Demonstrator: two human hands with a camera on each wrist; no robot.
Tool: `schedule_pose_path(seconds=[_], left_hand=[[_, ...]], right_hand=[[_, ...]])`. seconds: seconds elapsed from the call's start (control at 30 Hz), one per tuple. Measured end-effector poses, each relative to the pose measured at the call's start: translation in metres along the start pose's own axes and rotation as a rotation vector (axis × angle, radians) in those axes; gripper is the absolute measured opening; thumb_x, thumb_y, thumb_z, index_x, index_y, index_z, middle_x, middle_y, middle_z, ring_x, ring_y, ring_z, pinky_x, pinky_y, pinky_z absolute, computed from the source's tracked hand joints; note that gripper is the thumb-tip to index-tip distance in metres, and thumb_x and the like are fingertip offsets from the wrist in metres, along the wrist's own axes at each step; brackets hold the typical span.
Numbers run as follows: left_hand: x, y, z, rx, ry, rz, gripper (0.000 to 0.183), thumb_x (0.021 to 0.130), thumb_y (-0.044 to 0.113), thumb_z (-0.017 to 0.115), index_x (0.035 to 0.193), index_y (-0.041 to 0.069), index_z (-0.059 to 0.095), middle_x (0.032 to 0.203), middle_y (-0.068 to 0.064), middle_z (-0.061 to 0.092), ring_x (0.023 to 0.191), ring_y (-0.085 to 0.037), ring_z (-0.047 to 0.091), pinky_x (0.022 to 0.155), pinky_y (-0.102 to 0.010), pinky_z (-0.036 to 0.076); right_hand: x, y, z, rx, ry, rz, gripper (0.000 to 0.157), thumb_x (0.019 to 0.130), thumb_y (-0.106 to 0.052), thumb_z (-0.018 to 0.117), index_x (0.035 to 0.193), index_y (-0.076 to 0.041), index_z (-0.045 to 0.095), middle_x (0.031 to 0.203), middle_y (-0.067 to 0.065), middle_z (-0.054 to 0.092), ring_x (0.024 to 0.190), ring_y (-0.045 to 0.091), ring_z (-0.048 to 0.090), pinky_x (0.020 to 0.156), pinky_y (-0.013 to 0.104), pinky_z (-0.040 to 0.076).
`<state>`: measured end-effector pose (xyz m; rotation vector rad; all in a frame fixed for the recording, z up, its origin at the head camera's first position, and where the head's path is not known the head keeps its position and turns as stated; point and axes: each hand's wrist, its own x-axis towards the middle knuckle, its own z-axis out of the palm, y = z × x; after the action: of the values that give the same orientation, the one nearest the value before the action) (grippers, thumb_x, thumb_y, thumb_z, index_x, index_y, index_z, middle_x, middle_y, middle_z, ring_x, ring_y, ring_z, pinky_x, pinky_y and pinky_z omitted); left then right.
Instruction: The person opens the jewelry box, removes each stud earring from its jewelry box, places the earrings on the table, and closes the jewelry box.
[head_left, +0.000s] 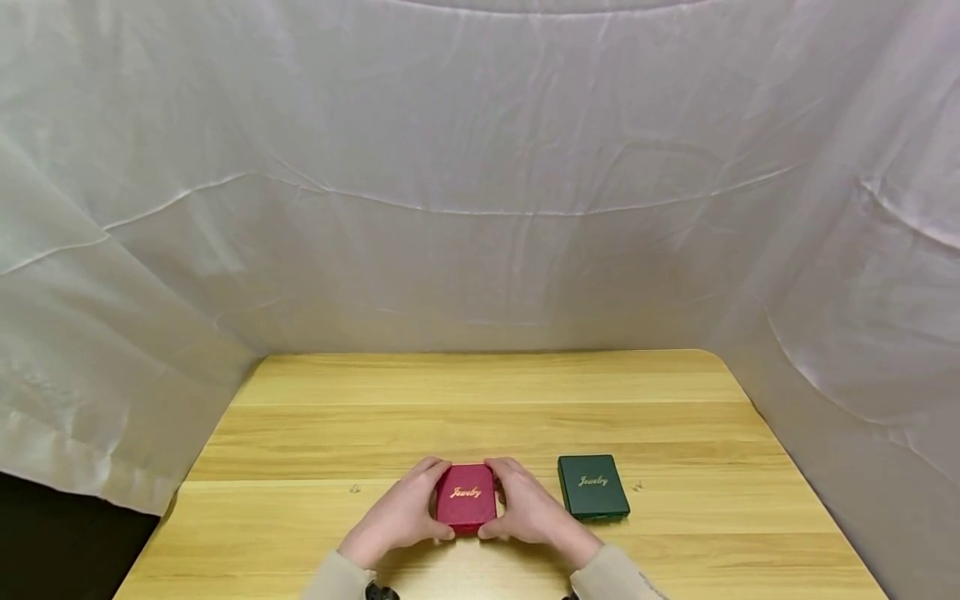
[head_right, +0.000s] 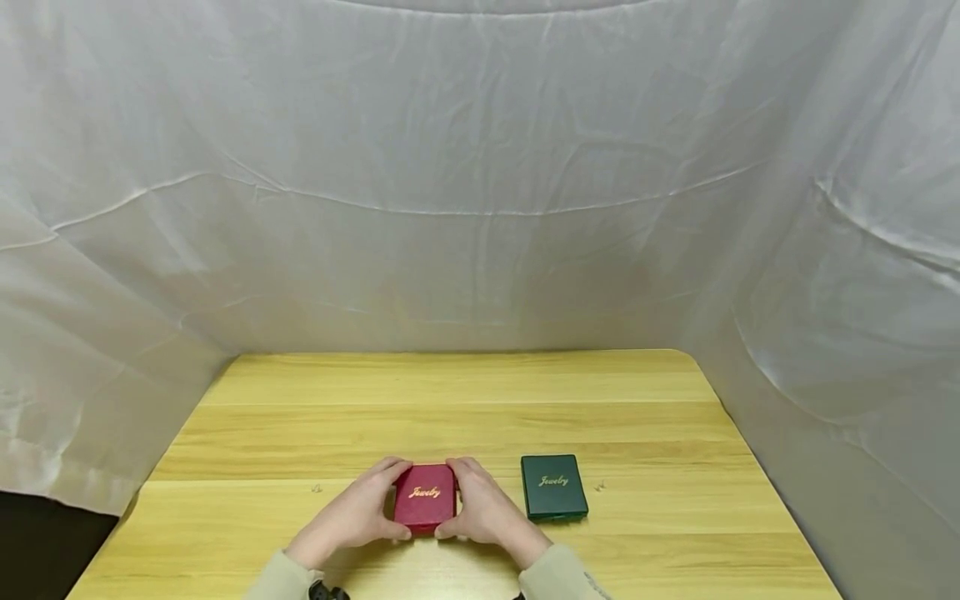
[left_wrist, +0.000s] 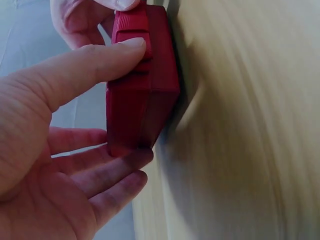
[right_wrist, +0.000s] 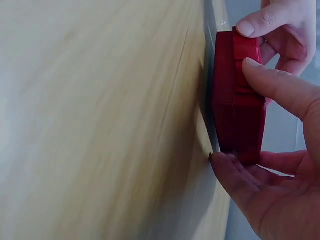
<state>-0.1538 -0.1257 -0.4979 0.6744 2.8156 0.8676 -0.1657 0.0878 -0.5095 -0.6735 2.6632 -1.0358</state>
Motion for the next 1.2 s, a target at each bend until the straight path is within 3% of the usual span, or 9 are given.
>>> schedule_pose_path(seconds=[0.23,0.6,1.2], left_hand=[[-0.009,-0.017,-0.013,-0.017,0.017,-0.013,0.094,0.057,0.025,0.084,0.134,-0.003,0.038,0.129,-0.011,0.044,0.113,-0.028,0.047,0.093,-0.046,0.038],[-0.021,-0.041,-0.025,-0.047,0.055,-0.032,0.096,0.056,0.022,0.085,0.135,-0.002,0.037,0.129,-0.012,0.045,0.114,-0.028,0.046,0.092,-0.048,0.038],[-0.026,-0.055,-0.032,-0.002,0.073,-0.112,0.095,0.054,0.018,0.085,0.134,-0.002,0.038,0.129,-0.01,0.045,0.115,-0.028,0.045,0.094,-0.046,0.037]], right_hand=[[0.012,-0.018,0.01,-0.032,0.014,-0.005,0.095,0.058,-0.032,0.085,0.134,0.001,0.038,0.128,0.008,0.044,0.112,0.021,0.045,0.094,0.038,0.038],[0.032,-0.036,0.027,-0.05,0.016,-0.025,0.092,0.057,-0.029,0.085,0.132,-0.001,0.04,0.124,0.007,0.045,0.109,0.019,0.046,0.093,0.037,0.039],[0.048,-0.046,0.037,-0.113,-0.023,-0.018,0.095,0.059,-0.031,0.084,0.136,-0.001,0.036,0.128,0.008,0.044,0.11,0.022,0.049,0.092,0.037,0.041]])
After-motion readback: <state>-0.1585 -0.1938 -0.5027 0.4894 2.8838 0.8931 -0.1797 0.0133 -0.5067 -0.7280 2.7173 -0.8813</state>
